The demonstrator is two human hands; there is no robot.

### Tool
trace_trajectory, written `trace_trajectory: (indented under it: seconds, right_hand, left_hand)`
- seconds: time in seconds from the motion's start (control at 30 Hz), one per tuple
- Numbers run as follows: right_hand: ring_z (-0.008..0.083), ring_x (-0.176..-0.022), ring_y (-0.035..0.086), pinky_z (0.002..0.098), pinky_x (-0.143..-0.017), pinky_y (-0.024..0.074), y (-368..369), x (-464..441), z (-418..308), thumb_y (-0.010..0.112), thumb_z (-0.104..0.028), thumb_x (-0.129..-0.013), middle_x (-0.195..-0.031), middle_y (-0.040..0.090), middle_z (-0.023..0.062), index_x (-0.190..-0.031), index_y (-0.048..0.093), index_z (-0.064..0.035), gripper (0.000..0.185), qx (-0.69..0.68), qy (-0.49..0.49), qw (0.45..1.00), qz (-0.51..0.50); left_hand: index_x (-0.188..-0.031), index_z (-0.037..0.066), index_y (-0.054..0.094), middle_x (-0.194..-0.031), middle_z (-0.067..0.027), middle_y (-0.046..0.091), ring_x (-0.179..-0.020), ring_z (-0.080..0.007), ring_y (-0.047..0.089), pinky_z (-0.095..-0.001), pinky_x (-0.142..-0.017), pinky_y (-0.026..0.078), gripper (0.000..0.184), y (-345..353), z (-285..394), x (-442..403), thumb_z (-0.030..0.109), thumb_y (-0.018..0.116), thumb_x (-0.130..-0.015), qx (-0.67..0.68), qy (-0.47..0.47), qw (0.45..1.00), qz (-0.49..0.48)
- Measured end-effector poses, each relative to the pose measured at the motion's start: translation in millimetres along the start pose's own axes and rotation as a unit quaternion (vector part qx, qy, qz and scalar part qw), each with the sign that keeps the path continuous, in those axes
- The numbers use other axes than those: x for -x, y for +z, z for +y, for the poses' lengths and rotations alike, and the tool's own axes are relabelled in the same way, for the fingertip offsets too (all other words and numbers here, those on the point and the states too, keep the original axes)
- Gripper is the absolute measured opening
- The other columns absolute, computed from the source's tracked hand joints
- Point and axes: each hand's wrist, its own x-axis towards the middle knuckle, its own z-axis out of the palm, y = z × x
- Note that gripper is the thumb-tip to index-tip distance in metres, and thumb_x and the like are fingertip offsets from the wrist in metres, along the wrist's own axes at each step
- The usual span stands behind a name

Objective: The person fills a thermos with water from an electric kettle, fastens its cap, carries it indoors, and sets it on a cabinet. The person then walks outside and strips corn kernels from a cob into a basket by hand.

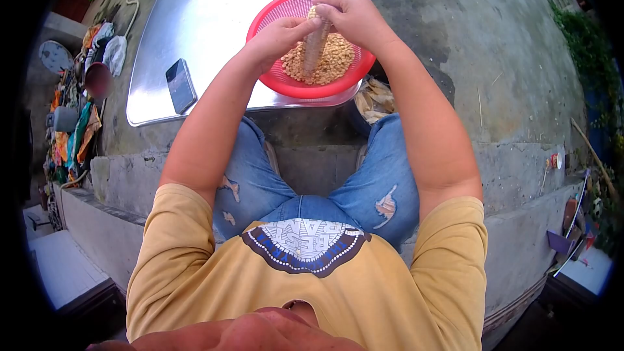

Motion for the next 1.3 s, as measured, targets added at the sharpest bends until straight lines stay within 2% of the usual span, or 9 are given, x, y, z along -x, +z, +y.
trace_trajectory:
  seconds: [0.13, 0.23, 0.33, 0.43, 0.53, 0.73, 1.03, 1.13, 1.3]
  right_hand:
    - [0.0139, -0.093, 0.069, 0.0310, -0.085, 0.0560, 0.4, -1.0, 2.4, 0.061, -0.024, -0.103, -0.105, 0.075, 0.0084, -0.127, 0.071, -0.0063, 0.031, 0.003, -0.001, 1.000, -0.009]
    - [0.0228, -0.092, 0.073, 0.0341, -0.086, 0.0560, 3.9, -4.3, 10.3, 0.065, -0.028, -0.098, -0.103, 0.077, 0.0159, -0.122, 0.073, -0.0051, 0.034, -0.042, 0.001, 0.999, 0.009]
    - [0.0143, -0.091, 0.070, 0.0303, -0.084, 0.0571, 1.1, -2.3, 0.9, 0.062, -0.023, -0.103, -0.104, 0.074, 0.0082, -0.125, 0.071, -0.0034, 0.031, -0.002, 0.011, 1.000, 0.006]
    - [0.0234, -0.093, 0.074, 0.0346, -0.086, 0.0560, 3.9, -6.7, 13.0, 0.066, -0.028, -0.097, -0.104, 0.076, 0.0164, -0.122, 0.072, -0.0036, 0.035, -0.045, 0.001, 0.999, 0.018]
    - [0.0231, -0.092, 0.074, 0.0349, -0.085, 0.0567, 1.7, -4.8, 7.7, 0.066, -0.028, -0.098, -0.104, 0.076, 0.0165, -0.122, 0.072, -0.0034, 0.035, -0.042, -0.001, 0.999, 0.018]
    - [0.0167, -0.094, 0.071, 0.0318, -0.087, 0.0595, -1.0, -2.6, -0.3, 0.061, -0.024, -0.104, -0.107, 0.073, 0.0106, -0.127, 0.069, -0.0017, 0.033, -0.065, 0.022, 0.998, -0.004]
    - [0.0161, -0.094, 0.070, 0.0320, -0.086, 0.0598, -1.0, -5.8, 10.8, 0.060, -0.023, -0.105, -0.107, 0.073, 0.0095, -0.128, 0.069, -0.0018, 0.032, -0.035, 0.007, 0.999, -0.008]
    - [0.0211, -0.088, 0.074, 0.0342, -0.082, 0.0572, 2.2, -8.5, 19.5, 0.065, -0.027, -0.099, -0.101, 0.077, 0.0160, -0.122, 0.072, -0.0038, 0.034, -0.056, -0.016, 0.998, 0.018]
    - [0.0205, -0.087, 0.073, 0.0338, -0.082, 0.0572, 0.2, -3.9, 5.9, 0.065, -0.027, -0.099, -0.101, 0.077, 0.0159, -0.123, 0.072, -0.0030, 0.034, -0.093, 0.002, 0.996, 0.014]
  left_hand:
    - [-0.126, 0.002, 0.068, -0.115, -0.0107, 0.070, -0.110, -0.0179, 0.062, -0.0360, -0.099, 0.045, 0.051, 0.0, 2.5, 0.6, 0.047, 0.060, -0.102, -0.019, -0.020, 1.000, 0.013]
    - [-0.126, 0.002, 0.067, -0.117, -0.0107, 0.070, -0.111, -0.0175, 0.064, -0.0352, -0.100, 0.046, 0.045, 0.8, 1.7, 1.2, 0.039, 0.060, -0.102, -0.008, -0.013, 1.000, 0.006]
    - [-0.127, 0.001, 0.067, -0.118, -0.0107, 0.070, -0.112, -0.0172, 0.064, -0.0340, -0.100, 0.047, 0.043, -0.5, -10.1, -8.8, 0.035, 0.061, -0.102, -0.018, 0.017, 1.000, 0.012]
    - [-0.128, 0.002, 0.067, -0.119, -0.0104, 0.070, -0.113, -0.0172, 0.064, -0.0343, -0.102, 0.046, 0.043, -1.5, -9.7, -7.3, 0.035, 0.060, -0.102, 0.013, 0.017, 1.000, 0.000]
    - [-0.130, 0.003, 0.066, -0.121, -0.0104, 0.069, -0.118, -0.0182, 0.061, -0.0375, -0.105, 0.043, 0.047, -2.8, -0.5, 1.7, 0.040, 0.060, -0.102, 0.044, 0.016, 0.998, -0.030]
    - [-0.131, 0.006, 0.065, -0.124, -0.0089, 0.067, -0.125, -0.0198, 0.055, -0.0429, -0.107, 0.039, 0.056, -2.2, 1.3, 3.9, 0.053, 0.059, -0.101, 0.065, 0.000, 0.998, 0.004]
    - [-0.128, 0.009, 0.067, -0.123, -0.0057, 0.068, -0.123, -0.0178, 0.056, -0.0414, -0.106, 0.039, 0.043, -4.5, -4.1, -0.6, 0.043, 0.062, -0.102, 0.061, 0.012, 0.998, -0.017]
    - [-0.130, 0.010, 0.067, -0.124, -0.0056, 0.068, -0.123, -0.0180, 0.056, -0.0422, -0.108, 0.038, 0.046, -6.3, -5.9, -1.4, 0.044, 0.063, -0.101, 0.075, 0.017, 0.996, -0.036]
    - [-0.130, 0.008, 0.067, -0.125, -0.0075, 0.068, -0.122, -0.0187, 0.057, -0.0430, -0.108, 0.038, 0.053, -4.7, -5.1, -2.6, 0.051, 0.064, -0.099, 0.084, 0.001, 0.996, 0.003]
